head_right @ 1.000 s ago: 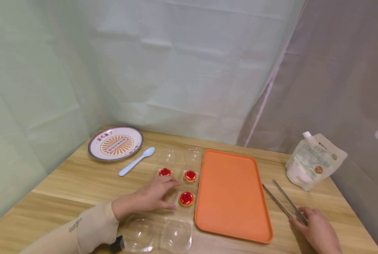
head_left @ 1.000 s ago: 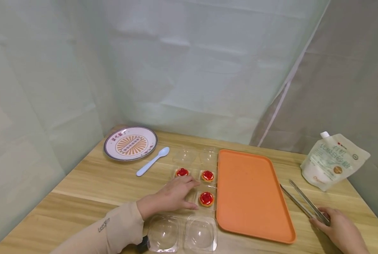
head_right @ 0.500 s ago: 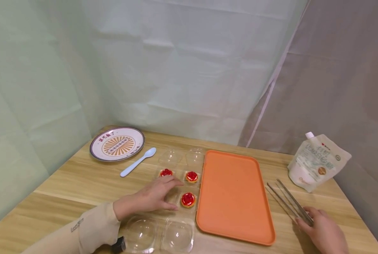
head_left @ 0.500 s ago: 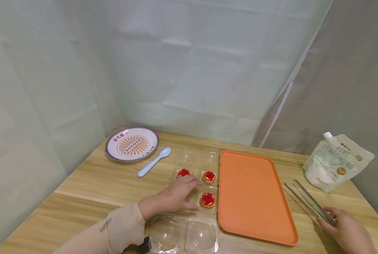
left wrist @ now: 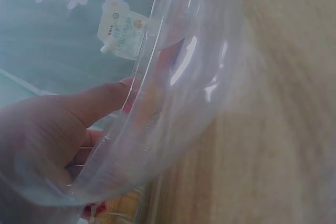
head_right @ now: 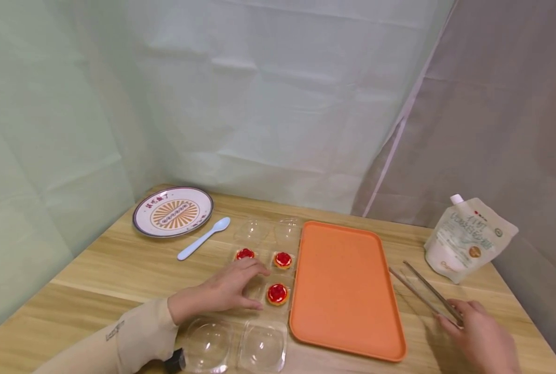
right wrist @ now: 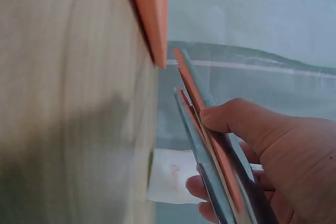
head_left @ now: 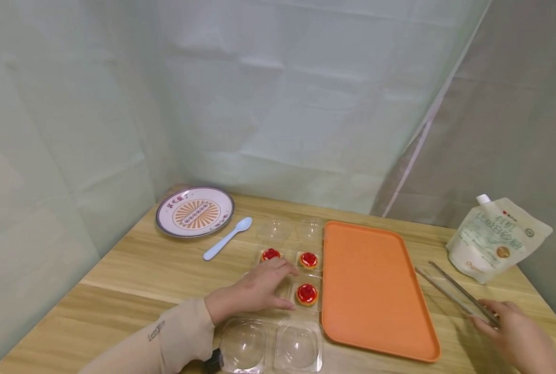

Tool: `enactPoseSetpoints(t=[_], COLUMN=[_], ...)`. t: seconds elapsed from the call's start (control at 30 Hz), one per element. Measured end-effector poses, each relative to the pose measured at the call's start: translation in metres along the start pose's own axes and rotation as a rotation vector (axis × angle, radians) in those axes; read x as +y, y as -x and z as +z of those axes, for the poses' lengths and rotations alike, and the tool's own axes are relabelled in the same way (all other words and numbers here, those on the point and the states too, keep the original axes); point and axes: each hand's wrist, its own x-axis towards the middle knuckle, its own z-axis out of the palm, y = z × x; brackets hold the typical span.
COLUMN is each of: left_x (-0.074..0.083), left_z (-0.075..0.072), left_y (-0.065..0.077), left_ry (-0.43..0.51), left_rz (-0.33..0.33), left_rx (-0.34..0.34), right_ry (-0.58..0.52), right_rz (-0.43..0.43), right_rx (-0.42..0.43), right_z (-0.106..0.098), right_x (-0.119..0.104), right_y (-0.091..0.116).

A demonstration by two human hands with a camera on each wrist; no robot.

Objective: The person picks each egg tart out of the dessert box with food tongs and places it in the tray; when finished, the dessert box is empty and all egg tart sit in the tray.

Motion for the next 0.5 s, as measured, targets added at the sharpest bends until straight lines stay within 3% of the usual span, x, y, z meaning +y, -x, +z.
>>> enactPoseSetpoints(t=[0.27,0.5], left_x=[0.000,0.000], left_z=[0.002,0.001], left_y=[-0.001,0.000], left_ry=[0.003,0.008], left_rz=[0.007,0.009], left_rx=[0.008,0.015], right_ry=[-0.005,-0.023], right_rz=[-0.036,-0.097], right_rx=[0.036,0.155], right_z=[-0.015,-0.021], right_x=[-0.007,-0.016], right_y=[0.002,0.003])
